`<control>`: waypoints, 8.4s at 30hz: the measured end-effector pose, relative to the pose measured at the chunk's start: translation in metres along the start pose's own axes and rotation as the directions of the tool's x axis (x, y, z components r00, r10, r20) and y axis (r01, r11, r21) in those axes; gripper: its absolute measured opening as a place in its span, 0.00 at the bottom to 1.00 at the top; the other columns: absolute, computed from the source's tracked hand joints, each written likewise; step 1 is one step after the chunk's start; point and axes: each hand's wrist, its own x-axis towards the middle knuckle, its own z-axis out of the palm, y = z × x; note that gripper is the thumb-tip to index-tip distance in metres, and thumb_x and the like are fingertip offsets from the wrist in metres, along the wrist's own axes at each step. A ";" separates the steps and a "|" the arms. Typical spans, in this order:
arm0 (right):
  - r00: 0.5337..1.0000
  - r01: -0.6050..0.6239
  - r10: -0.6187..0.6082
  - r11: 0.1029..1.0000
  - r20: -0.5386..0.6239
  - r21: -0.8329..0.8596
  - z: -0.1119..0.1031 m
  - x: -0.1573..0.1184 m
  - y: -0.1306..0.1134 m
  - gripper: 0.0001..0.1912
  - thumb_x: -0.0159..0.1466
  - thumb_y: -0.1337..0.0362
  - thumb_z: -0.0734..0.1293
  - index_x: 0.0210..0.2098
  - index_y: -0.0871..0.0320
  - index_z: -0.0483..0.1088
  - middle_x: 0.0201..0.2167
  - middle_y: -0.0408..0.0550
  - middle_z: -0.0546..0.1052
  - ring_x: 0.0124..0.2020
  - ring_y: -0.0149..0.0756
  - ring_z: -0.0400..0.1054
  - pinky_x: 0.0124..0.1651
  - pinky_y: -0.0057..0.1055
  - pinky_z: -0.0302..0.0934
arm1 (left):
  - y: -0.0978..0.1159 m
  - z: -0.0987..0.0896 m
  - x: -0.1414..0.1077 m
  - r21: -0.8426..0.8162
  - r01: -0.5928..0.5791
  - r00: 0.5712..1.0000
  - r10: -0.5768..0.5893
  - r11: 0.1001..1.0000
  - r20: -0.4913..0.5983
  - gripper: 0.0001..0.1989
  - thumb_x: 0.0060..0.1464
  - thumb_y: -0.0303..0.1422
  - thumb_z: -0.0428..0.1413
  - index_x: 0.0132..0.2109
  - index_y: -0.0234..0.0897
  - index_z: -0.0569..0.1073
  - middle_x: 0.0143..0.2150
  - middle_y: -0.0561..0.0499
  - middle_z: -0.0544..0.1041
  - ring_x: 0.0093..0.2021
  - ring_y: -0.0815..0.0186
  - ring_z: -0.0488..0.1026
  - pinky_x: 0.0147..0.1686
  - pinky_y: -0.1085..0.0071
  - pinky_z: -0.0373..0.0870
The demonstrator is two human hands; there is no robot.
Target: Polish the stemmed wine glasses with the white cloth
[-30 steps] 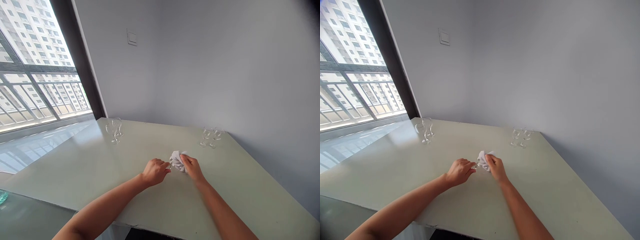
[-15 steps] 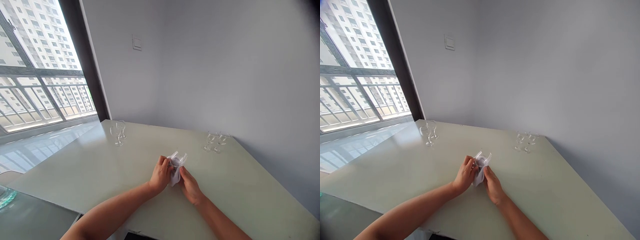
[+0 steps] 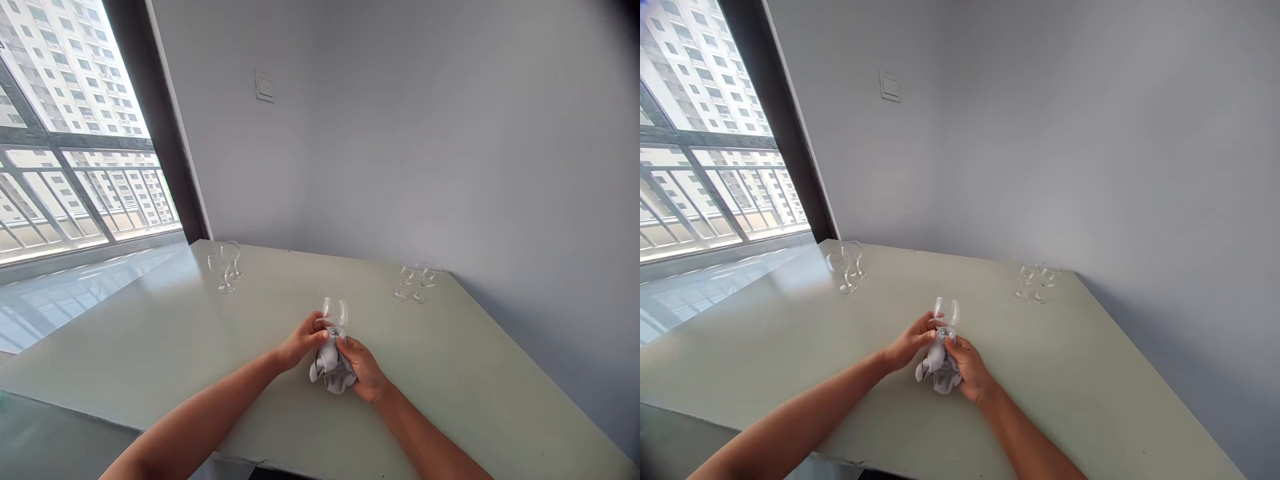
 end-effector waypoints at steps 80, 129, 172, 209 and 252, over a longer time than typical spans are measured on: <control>0.875 -0.186 -0.389 0.283 -0.290 -0.941 -0.070 0.084 -0.066 0.12 0.59 0.64 0.56 0.24 0.59 0.66 0.18 0.43 0.69 0.24 0.30 0.62 0.31 0.25 0.52 | -0.021 -0.002 -0.001 0.839 -0.031 0.983 0.168 0.544 -0.073 0.16 0.45 0.33 0.55 0.45 0.46 0.69 0.45 0.49 0.66 0.46 0.61 0.63 0.48 0.62 0.59; 0.988 -0.136 0.107 0.948 -0.116 -0.289 -0.011 0.002 -0.026 0.14 0.50 0.54 0.68 0.26 0.60 0.69 0.19 0.41 0.71 0.21 0.31 0.64 0.27 0.28 0.58 | 0.049 -0.205 0.009 0.155 0.200 0.086 0.140 0.967 -0.986 0.39 0.40 0.34 0.58 0.58 0.47 0.48 0.46 0.49 0.68 0.42 0.64 0.69 0.42 0.65 0.63; 0.996 0.037 -0.048 0.990 -0.072 -0.138 -0.016 0.009 -0.029 0.17 0.54 0.51 0.65 0.27 0.60 0.68 0.15 0.41 0.70 0.14 0.27 0.63 0.20 0.25 0.60 | 0.026 0.001 0.007 0.970 -0.198 0.939 0.312 0.140 0.146 0.19 0.54 0.31 0.46 0.54 0.45 0.63 0.43 0.43 0.70 0.43 0.59 0.68 0.49 0.58 0.57; 0.999 -0.027 0.016 0.974 -0.050 -0.226 -0.041 0.013 -0.039 0.20 0.56 0.50 0.63 0.25 0.63 0.68 0.14 0.45 0.72 0.14 0.30 0.66 0.20 0.26 0.62 | 0.015 0.002 0.009 0.990 -0.073 0.937 0.348 0.119 0.027 0.12 0.49 0.32 0.55 0.43 0.45 0.68 0.29 0.49 0.71 0.36 0.61 0.66 0.40 0.64 0.55; 0.999 -0.040 0.049 0.946 0.021 -0.323 -0.060 0.020 -0.033 0.17 0.56 0.52 0.64 0.30 0.63 0.69 0.23 0.46 0.74 0.19 0.31 0.69 0.25 0.27 0.63 | -0.020 -0.014 0.023 0.984 -0.157 0.870 0.459 -0.088 0.180 0.06 0.51 0.33 0.53 0.38 0.40 0.71 0.30 0.50 0.74 0.39 0.63 0.64 0.43 0.64 0.55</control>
